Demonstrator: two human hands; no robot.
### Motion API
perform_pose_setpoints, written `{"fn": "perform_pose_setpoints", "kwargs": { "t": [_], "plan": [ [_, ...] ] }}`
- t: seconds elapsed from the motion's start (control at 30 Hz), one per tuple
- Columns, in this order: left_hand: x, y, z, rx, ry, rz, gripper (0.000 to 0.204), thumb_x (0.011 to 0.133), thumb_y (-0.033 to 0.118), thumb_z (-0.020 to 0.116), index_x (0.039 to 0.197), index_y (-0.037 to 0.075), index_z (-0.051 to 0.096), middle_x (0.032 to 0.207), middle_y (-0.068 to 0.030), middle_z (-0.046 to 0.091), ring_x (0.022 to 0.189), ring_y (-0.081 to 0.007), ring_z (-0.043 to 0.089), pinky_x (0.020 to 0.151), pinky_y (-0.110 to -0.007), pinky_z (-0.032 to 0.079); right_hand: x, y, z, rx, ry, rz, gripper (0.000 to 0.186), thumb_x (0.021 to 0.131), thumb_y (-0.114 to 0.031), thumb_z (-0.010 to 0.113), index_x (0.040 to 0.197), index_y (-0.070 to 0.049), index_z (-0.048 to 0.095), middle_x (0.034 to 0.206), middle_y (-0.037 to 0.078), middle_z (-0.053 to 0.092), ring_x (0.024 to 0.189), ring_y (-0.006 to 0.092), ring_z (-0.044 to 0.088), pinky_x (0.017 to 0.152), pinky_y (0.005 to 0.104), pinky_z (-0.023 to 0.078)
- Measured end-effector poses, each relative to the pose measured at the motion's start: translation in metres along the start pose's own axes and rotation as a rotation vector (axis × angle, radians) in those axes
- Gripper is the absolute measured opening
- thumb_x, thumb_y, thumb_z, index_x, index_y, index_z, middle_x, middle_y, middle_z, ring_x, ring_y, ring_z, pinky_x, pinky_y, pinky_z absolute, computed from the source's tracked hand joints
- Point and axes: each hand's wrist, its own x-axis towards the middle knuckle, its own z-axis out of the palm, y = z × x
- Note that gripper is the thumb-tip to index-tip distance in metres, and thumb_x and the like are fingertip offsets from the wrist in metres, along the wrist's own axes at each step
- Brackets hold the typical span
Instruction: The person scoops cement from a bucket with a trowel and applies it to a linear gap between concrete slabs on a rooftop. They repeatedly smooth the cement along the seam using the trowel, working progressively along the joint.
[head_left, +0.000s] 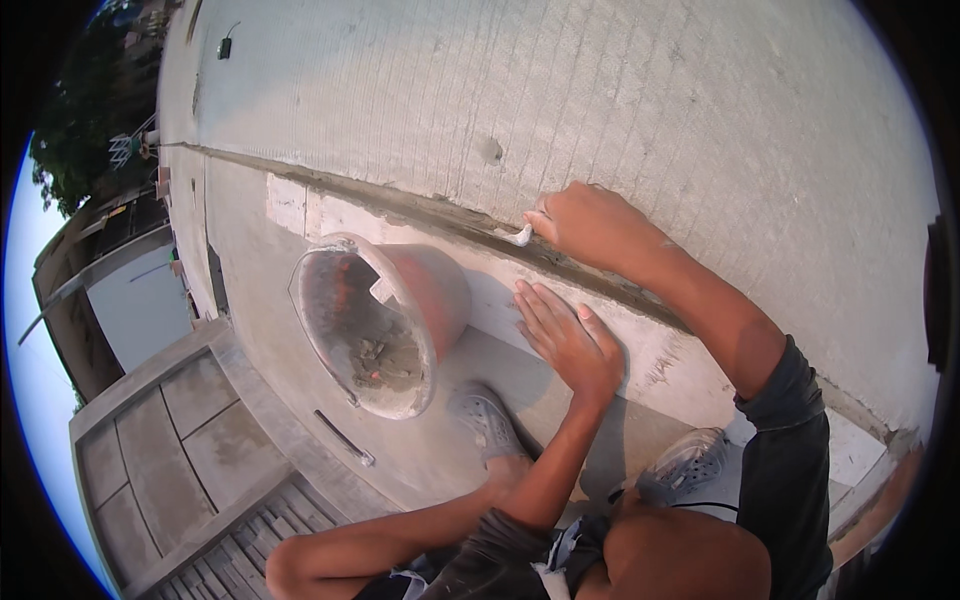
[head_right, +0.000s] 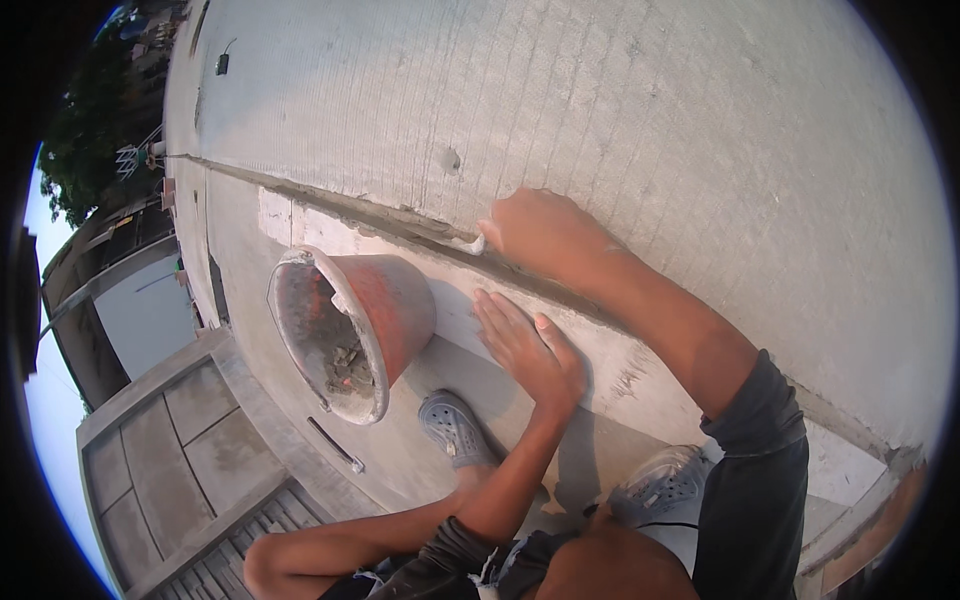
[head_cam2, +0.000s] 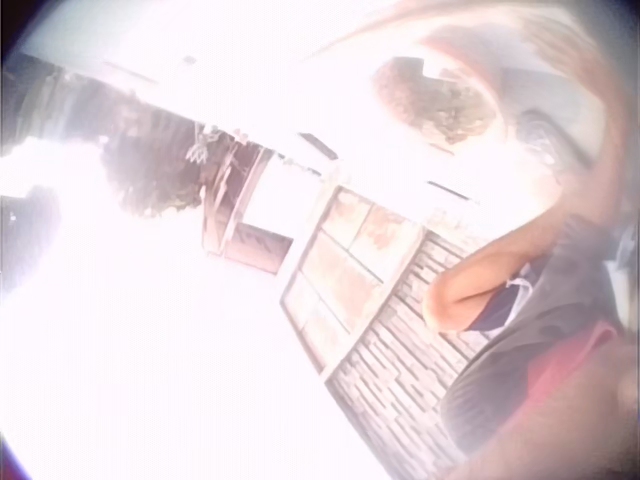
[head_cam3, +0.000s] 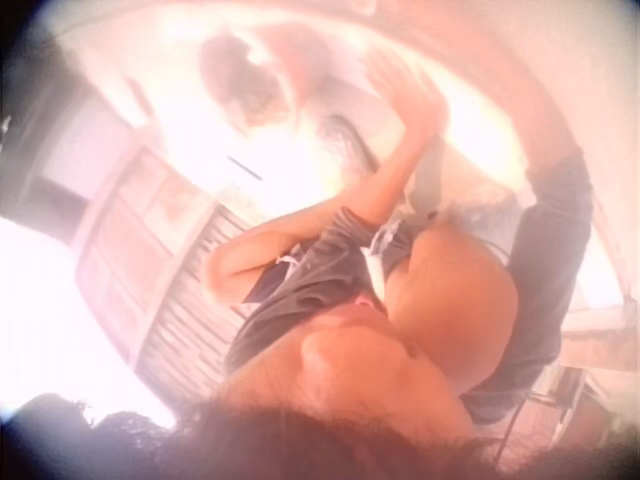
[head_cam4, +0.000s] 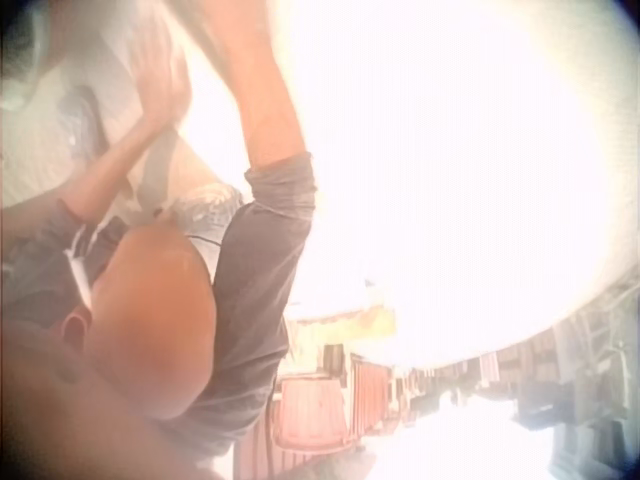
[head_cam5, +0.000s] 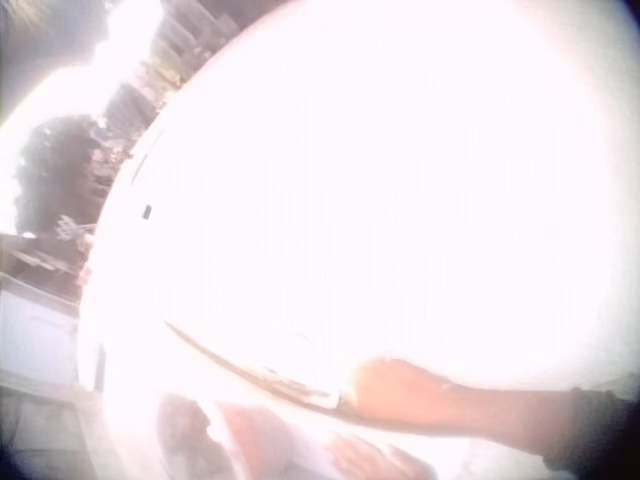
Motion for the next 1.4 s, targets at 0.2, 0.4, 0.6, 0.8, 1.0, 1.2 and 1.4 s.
{"fn": "perform_pose_setpoints", "kwargs": {
  "t": [0.2, 0.4, 0.6, 0.8, 1.0, 1.2, 1.4],
  "plan": [
    [0.0, 0.004, -0.002, -0.02, -0.025, -0.012, 0.069, 0.11, 0.028, 0.033, 0.162, -0.015, 0.016, 0.172, -0.034, 0.011, 0.161, -0.0495, 0.007, 0.127, -0.064, 0.005, 0.005, -0.005, 0.013, 0.043, 0.027, -0.031, 0.046, 0.106, -0.036, 0.057, 0.091, 0.004, 0.074, 0.084, 0.028, 0.071, 0.082, 0.0457, 0.072, 0.076, 0.0524, 0.057],
    [0.0, -0.001, -0.002, -0.004, -0.013, -0.018, 0.069, 0.108, 0.022, 0.039, 0.164, -0.012, 0.016, 0.173, -0.0326, 0.011, 0.161, -0.0489, 0.008, 0.127, -0.065, 0.007, 0.01, -0.024, -0.013, 0.145, -0.068, -0.012, 0.047, 0.106, -0.035, 0.057, 0.09, 0.005, 0.074, 0.083, 0.028, 0.071, 0.08, 0.0447, 0.072, 0.075, 0.0512, 0.056],
    [-0.001, 0.003, -0.002, -0.004, -0.016, -0.011, 0.069, 0.108, 0.023, 0.038, 0.164, -0.011, 0.017, 0.173, -0.0321, 0.011, 0.162, -0.0486, 0.008, 0.127, -0.065, 0.007, 0.026, -0.016, 0.008, 0.072, 0.068, -0.077, 0.047, 0.106, -0.036, 0.056, 0.09, 0.004, 0.075, 0.083, 0.028, 0.071, 0.083, 0.044, 0.073, 0.077, 0.0518, 0.057],
    [-0.002, 0.0, 0.0, 0.0, -0.013, -0.015, 0.068, 0.108, 0.023, 0.038, 0.164, -0.011, 0.017, 0.174, -0.0317, 0.011, 0.162, -0.0482, 0.009, 0.127, -0.064, 0.007, 0.031, -0.029, 0.016, 0.082, -0.003, -0.072, 0.042, 0.105, -0.031, 0.056, 0.091, 0.004, 0.076, 0.09, 0.029, 0.073, 0.087, 0.0436, 0.074, 0.079, 0.053, 0.058],
    [-0.001, -0.001, -0.003, 0.002, -0.017, -0.027, 0.069, 0.109, 0.025, 0.036, 0.163, -0.013, 0.018, 0.173, -0.0321, 0.011, 0.161, -0.0489, 0.009, 0.127, -0.065, 0.007, 0.039, -0.037, 0.0, 0.165, 0.04, -0.09, 0.048, 0.106, -0.035, 0.057, 0.088, 0.006, 0.074, 0.083, 0.029, 0.071, 0.079, 0.0456, 0.072, 0.074, 0.0525, 0.057],
    [0.0, 0.001, -0.002, -0.013, -0.016, -0.025, 0.068, 0.111, 0.028, 0.032, 0.162, -0.014, 0.018, 0.173, -0.0333, 0.011, 0.161, -0.0499, 0.008, 0.126, -0.065, 0.007, 0.061, -0.039, 0.019, 0.083, 0.067, -0.142, 0.045, 0.106, -0.031, 0.055, 0.09, 0.007, 0.074, 0.084, 0.029, 0.072, 0.083, 0.0457, 0.073, 0.077, 0.0532, 0.058],
    [-0.001, 0.004, -0.002, -0.016, -0.022, -0.032, 0.068, 0.109, 0.026, 0.035, 0.163, -0.014, 0.018, 0.173, -0.0328, 0.011, 0.161, -0.0494, 0.008, 0.126, -0.065, 0.007, 0.071, -0.044, 0.031, 0.11, 0.038, -0.133, 0.042, 0.105, -0.03, 0.055, 0.091, 0.005, 0.075, 0.089, 0.028, 0.073, 0.087, 0.0453, 0.074, 0.082, 0.0531, 0.058]
  ]
}}
